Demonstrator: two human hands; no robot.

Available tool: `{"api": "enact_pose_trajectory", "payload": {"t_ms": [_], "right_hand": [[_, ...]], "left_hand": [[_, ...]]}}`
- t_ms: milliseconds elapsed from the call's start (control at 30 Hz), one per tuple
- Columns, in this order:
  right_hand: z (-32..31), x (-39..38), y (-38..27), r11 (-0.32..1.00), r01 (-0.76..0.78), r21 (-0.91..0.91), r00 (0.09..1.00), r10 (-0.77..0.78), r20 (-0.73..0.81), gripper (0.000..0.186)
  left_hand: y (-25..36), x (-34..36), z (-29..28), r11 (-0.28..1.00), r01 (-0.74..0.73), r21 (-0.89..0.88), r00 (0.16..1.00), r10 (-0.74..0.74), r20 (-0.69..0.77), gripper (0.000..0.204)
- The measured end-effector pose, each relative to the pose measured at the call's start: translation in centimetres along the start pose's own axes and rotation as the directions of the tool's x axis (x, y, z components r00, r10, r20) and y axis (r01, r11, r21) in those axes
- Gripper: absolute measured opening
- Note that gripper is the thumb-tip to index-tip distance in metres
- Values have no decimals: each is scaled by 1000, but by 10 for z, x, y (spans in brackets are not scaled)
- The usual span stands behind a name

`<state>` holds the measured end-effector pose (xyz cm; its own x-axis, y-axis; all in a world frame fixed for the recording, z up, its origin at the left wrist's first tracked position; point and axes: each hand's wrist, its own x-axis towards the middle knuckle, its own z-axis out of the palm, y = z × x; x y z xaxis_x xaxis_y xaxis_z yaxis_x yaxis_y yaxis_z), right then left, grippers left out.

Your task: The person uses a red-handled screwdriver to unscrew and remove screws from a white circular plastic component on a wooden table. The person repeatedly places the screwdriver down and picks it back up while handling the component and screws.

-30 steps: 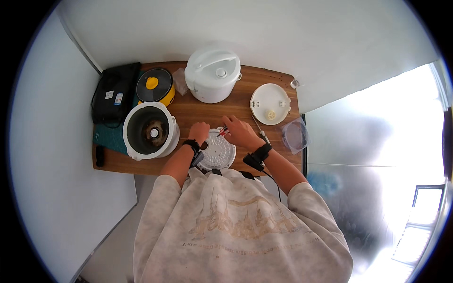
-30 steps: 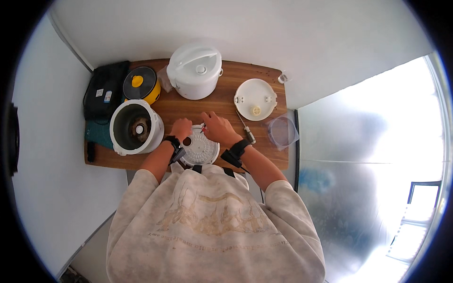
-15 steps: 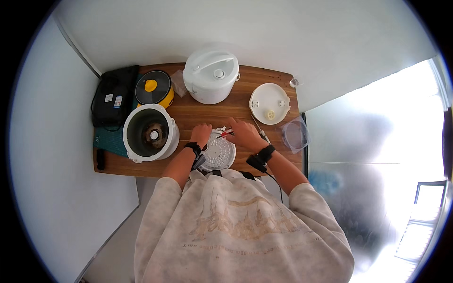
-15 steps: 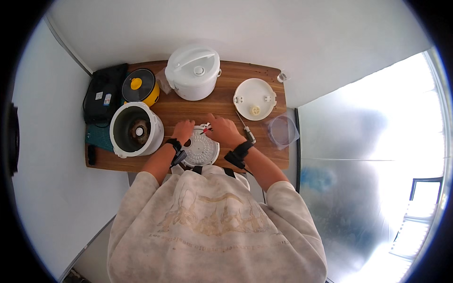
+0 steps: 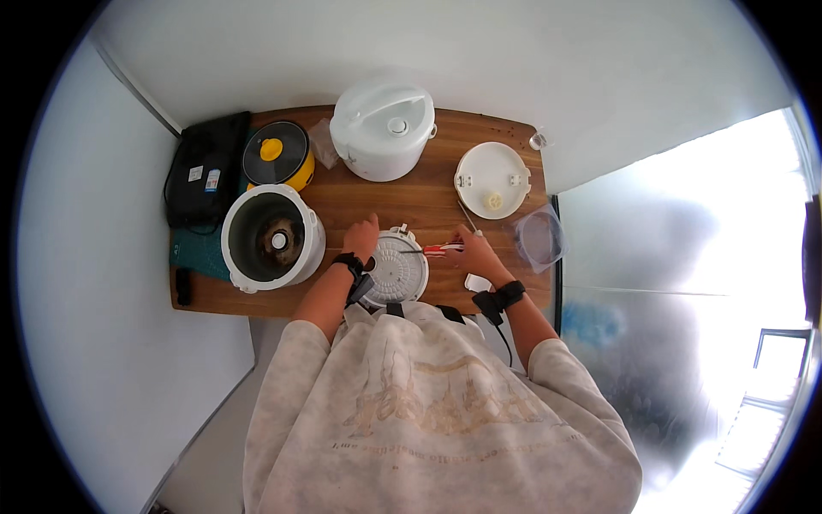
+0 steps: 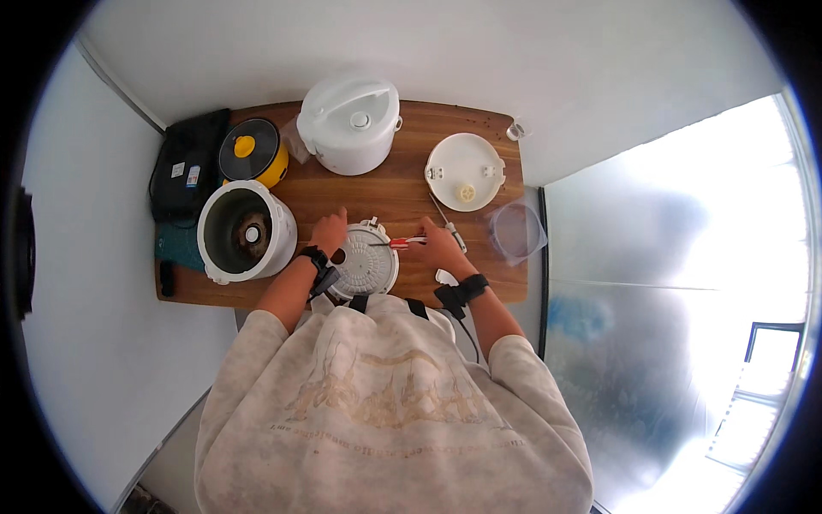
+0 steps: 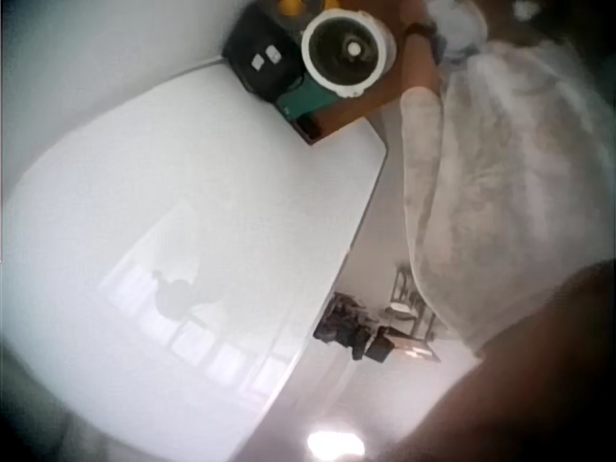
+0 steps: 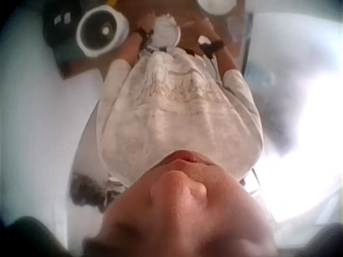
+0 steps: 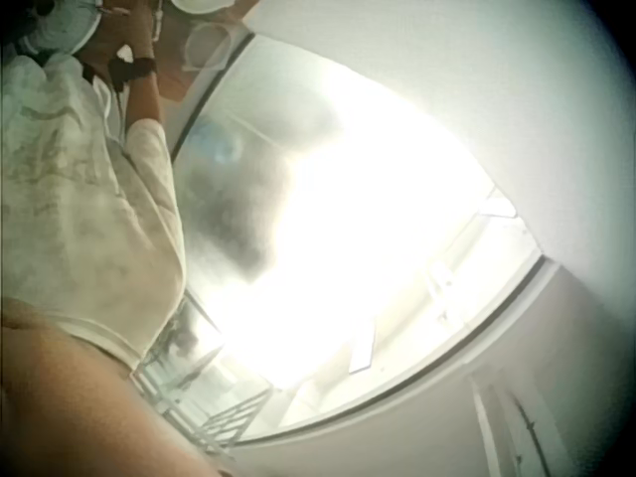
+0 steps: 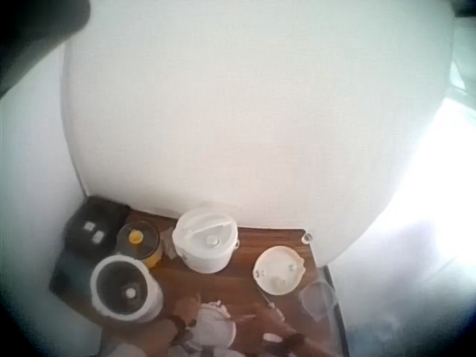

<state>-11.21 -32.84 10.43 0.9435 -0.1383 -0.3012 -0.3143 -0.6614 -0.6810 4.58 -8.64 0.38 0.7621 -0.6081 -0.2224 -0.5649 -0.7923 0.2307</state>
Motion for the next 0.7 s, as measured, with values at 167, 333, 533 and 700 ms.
{"api": "enact_pose_trajectory", "payload": {"t_ms": [167, 333, 533, 700], "right_hand": [[-4, -8, 10, 863, -228, 451, 956, 285, -62, 38], [20, 7, 52, 961, -159, 225, 951, 210, -226, 37], [44, 16, 46, 989, -96, 115, 950, 125, -285, 38], [54, 16, 41, 992, -111, -55, 970, 96, -223, 36]], "left_hand": [[-15, -8, 1, 985, 102, -138, 992, -110, -57, 17], [-25, -23, -9, 949, 106, -296, 993, -119, -24, 18], [-22, -54, -9, 901, 213, -379, 977, -208, 56, 24], [-34, -59, 12, 852, 197, -485, 977, -214, 21, 28]]}}
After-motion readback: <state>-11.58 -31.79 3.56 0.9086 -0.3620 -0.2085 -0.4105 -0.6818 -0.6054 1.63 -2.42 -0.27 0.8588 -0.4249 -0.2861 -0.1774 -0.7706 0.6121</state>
